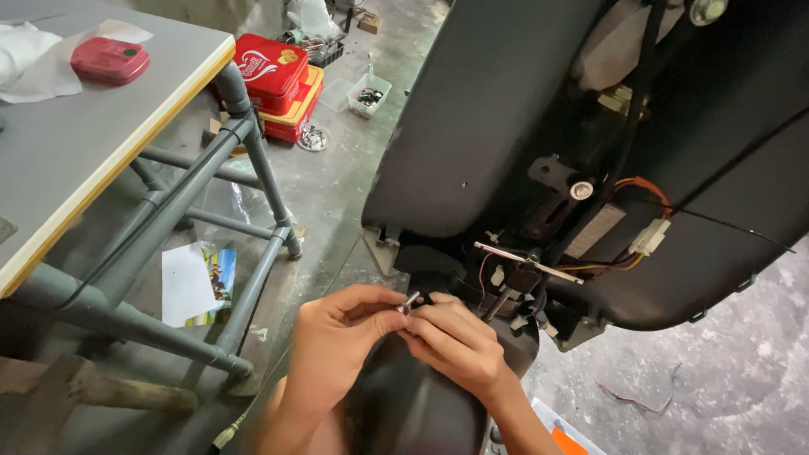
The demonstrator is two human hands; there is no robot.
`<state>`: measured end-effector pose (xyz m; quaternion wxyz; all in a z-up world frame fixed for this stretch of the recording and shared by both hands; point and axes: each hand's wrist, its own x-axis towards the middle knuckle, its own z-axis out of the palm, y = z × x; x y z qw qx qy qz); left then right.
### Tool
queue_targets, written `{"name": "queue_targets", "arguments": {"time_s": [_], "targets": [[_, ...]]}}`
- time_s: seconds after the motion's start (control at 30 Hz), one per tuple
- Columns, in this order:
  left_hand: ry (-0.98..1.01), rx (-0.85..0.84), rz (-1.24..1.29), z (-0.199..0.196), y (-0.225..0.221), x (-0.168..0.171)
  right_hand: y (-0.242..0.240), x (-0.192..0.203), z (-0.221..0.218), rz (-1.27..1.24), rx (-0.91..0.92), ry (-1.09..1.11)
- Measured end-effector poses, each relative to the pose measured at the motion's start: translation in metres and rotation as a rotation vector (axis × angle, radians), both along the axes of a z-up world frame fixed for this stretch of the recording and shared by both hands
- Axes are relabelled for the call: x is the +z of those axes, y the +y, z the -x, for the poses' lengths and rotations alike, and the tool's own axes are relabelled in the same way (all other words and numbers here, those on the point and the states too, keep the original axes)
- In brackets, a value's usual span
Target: The person works on the rear electrical assembly of a scooter, removing a cylindrical component, manipulating wires, and reattaching the component with a tool. The person uses a screwdriver to secure the part and adjusts wiring connections throughout the process.
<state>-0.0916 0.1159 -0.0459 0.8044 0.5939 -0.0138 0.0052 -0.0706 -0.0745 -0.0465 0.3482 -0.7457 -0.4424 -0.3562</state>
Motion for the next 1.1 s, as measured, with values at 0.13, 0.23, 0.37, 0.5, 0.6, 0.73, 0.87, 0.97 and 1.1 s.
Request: {"name": "queue_targets", "arguments": {"time_s": [0.13, 0.23, 0.37, 0.5, 0.6, 0.73, 0.87, 0.97, 1.1], "targets": [[0.043, -0.011, -0.145, -0.001, 0.001, 0.006, -0.003, -0.002, 0.001, 0.064, 0.043, -0.024], [0.075, 0.01, -0.246, 0.002, -0.003, 0.015, -0.004, 0.0, 0.001, 0.058, 0.054, -0.057], [0.039, 0.026, -0.323, 0.001, -0.006, 0.016, -0.008, 0.0, -0.001, 0.061, 0.09, -0.083], [0.003, -0.015, -0.358, -0.01, -0.005, 0.002, -0.012, -0.003, -0.002, 0.093, 0.065, -0.113], [0.085, -0.137, -0.167, -0.015, -0.005, -0.007, -0.014, -0.002, 0.0, 0.108, 0.047, -0.126], [0.198, -0.202, 0.039, -0.015, -0.012, -0.009, -0.014, 0.005, 0.004, 0.098, 0.015, -0.111], [0.154, -0.119, 0.059, -0.013, -0.03, -0.026, -0.021, -0.004, 0.018, -0.039, 0.008, -0.006], [0.102, -0.046, 0.06, -0.011, -0.044, -0.035, -0.039, -0.01, 0.033, -0.172, -0.082, 0.185], [0.006, 0.021, 0.009, 0.003, -0.05, -0.03, -0.067, -0.017, 0.042, -0.563, 0.127, 0.523]]}}
